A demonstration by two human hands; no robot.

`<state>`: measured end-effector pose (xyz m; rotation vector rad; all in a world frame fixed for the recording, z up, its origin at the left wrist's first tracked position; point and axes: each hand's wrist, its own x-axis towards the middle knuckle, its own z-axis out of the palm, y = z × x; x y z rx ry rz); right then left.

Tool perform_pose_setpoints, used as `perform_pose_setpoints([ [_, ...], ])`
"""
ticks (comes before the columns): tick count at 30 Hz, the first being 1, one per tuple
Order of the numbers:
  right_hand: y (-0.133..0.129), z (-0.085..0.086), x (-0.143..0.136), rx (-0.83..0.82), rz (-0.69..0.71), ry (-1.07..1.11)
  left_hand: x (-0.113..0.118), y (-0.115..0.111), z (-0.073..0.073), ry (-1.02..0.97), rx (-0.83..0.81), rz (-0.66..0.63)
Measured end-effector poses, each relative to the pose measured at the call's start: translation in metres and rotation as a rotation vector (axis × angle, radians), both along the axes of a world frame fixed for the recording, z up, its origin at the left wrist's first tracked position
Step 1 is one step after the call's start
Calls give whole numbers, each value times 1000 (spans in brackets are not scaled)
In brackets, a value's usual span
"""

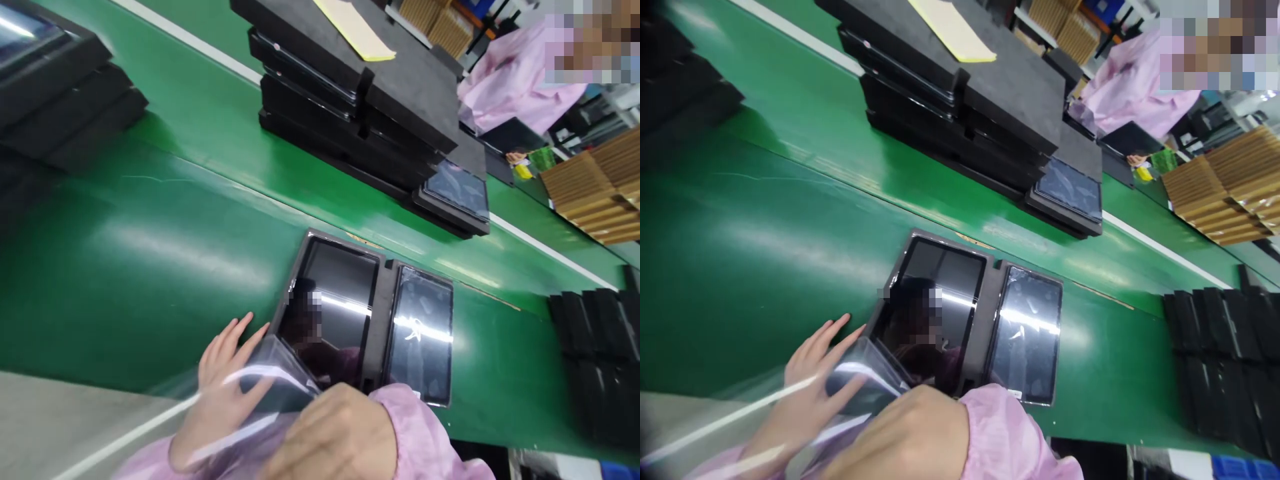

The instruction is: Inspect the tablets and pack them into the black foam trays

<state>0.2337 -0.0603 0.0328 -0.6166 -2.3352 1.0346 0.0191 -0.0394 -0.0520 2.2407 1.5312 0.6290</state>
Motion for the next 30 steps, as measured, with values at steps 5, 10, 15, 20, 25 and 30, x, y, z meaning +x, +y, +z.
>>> perform_pose_setpoints([
  [5, -1, 27, 19, -17, -526, 272, -3, 4, 0, -6, 12, -19],
  [10, -13, 27, 33, -18, -940, 125, -2, 5, 4, 18, -13, 2],
  [15, -34, 6, 50, -68, -1110, -222, 18, 4, 25, 60, 37, -62],
  [20, -39, -1, 66, -381, -1034, -299, 51, 3, 47, 92, 203, -313],
  [25, -29, 0, 71, -595, -834, -78, 64, 8, 52, 34, 234, -643],
  [30, -21, 7, 80, -652, -895, 319, 67, 17, 61, 20, 224, -568],
])
